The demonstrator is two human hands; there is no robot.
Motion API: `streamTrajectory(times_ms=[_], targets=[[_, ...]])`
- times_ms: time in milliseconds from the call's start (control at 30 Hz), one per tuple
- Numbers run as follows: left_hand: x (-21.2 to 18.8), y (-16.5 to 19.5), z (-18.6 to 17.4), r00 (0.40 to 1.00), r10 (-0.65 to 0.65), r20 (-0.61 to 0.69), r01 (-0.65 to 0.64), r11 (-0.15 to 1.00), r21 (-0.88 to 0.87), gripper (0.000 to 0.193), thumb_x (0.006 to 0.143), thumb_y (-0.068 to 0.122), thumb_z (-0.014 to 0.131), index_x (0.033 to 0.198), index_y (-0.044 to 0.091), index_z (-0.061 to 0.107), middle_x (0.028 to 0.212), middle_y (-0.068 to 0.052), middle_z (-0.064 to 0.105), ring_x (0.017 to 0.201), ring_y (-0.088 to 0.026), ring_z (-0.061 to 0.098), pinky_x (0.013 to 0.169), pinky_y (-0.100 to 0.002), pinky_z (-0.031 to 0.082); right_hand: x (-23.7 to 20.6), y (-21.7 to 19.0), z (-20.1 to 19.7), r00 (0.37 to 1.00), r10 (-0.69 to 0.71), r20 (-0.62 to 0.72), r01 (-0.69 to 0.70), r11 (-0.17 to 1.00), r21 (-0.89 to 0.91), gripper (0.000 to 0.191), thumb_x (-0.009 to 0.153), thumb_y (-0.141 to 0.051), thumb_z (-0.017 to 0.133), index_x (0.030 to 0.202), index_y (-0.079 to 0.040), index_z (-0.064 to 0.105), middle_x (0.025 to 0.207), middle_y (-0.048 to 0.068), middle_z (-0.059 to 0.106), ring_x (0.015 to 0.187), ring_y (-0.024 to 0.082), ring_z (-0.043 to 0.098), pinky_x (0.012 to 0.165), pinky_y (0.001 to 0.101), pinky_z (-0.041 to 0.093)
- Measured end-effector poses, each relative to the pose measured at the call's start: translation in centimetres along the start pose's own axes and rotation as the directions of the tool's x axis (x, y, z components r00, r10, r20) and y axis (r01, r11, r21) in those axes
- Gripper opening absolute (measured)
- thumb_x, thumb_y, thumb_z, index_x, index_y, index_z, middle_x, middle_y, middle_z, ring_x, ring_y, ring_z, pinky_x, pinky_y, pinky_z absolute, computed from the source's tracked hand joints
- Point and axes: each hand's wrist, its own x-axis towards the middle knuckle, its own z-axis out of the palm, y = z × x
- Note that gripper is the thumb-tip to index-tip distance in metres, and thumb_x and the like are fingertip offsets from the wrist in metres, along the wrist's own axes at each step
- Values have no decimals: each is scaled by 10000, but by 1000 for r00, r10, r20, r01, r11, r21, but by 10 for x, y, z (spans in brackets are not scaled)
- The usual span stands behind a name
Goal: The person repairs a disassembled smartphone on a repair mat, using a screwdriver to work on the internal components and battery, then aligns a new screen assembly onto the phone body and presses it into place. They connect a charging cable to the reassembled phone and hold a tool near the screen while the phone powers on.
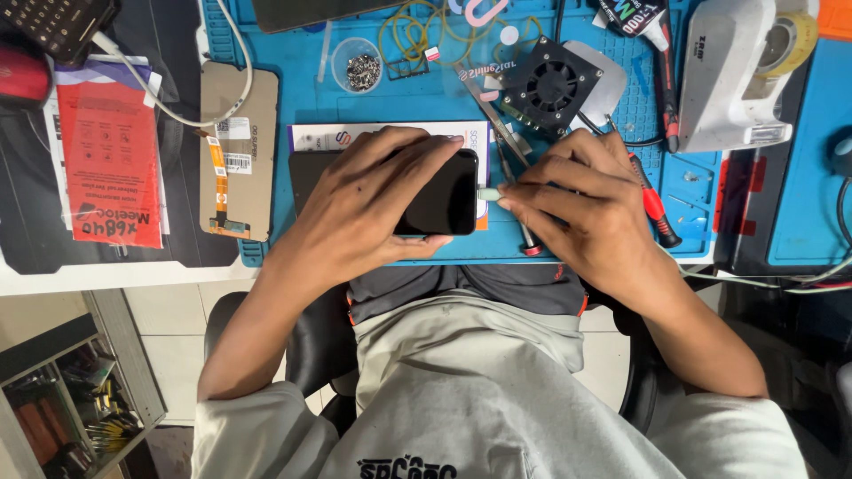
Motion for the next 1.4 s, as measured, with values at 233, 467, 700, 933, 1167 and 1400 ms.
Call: streamTrajectory(times_ms=[233, 467, 700, 933, 1167, 1400], targets=[[2, -3, 8, 999, -26, 30, 25, 999, 20, 899, 748, 262, 899, 1494, 8, 467, 1299, -158, 654, 1292, -309, 558, 1071, -453, 482, 1, 6, 4, 1000, 17, 14, -17, 1000, 1, 188, 839, -121, 854, 1009, -67, 796, 985, 7, 713, 967, 220, 569, 841, 386, 403], [4, -5, 12, 996, -52, 76, 53, 999, -7, 970, 725, 331, 911, 1509, 27, 426, 1370, -167, 582, 1303, -327, 536, 1088, -452, 454, -1, 2, 4, 999, 43, 25, -41, 996, -75, 161, 855, -138, 857, 991, -70, 804, 978, 2, 722, 938, 222, 572, 805, 385, 401], [5, -3, -2, 994, -72, 85, 68, 996, 53, 1221, 615, 460, 927, 1554, -46, 333, 1476, -203, 493, 1390, -355, 447, 1151, -499, 349, -3, -12, -3, 991, 116, 69, -104, 982, -156, 376, 815, -186, 868, 1148, -46, 765, 1089, 36, 699, 1031, 261, 581, 864, 419, 435], [-30, -21, -46, 952, -265, 155, 253, 963, 97, 1177, 551, 354, 949, 1502, -33, 374, 1511, -205, 421, 1418, -374, 376, 1186, -474, 311, -2, -29, -3, 993, 114, 33, -107, 981, -164, 496, 816, -227, 893, 1240, -43, 713, 1200, 70, 680, 1080, 293, 561, 945, 427, 451], [-33, -32, -47, 944, -278, 176, 275, 960, 43, 1129, 587, 276, 942, 1494, -57, 358, 1457, -225, 457, 1365, -379, 417, 1161, -440, 356, 16, -37, 14, 991, 87, 102, -67, 980, -186, 836, 710, -349, 917, 1401, -34, 568, 1354, 121, 607, 1244, 342, 537, 1012, 492, 415], [-33, -40, -41, 969, -201, 142, 202, 979, 2, 1054, 612, 244, 935, 1452, -69, 382, 1433, -245, 481, 1366, -388, 431, 1157, -426, 361, 31, -29, 11, 966, 145, 213, -120, 984, -130, 932, 676, -259, 905, 1479, -34, 490, 1364, 144, 614, 1279, 359, 529, 1069, 502, 408]])
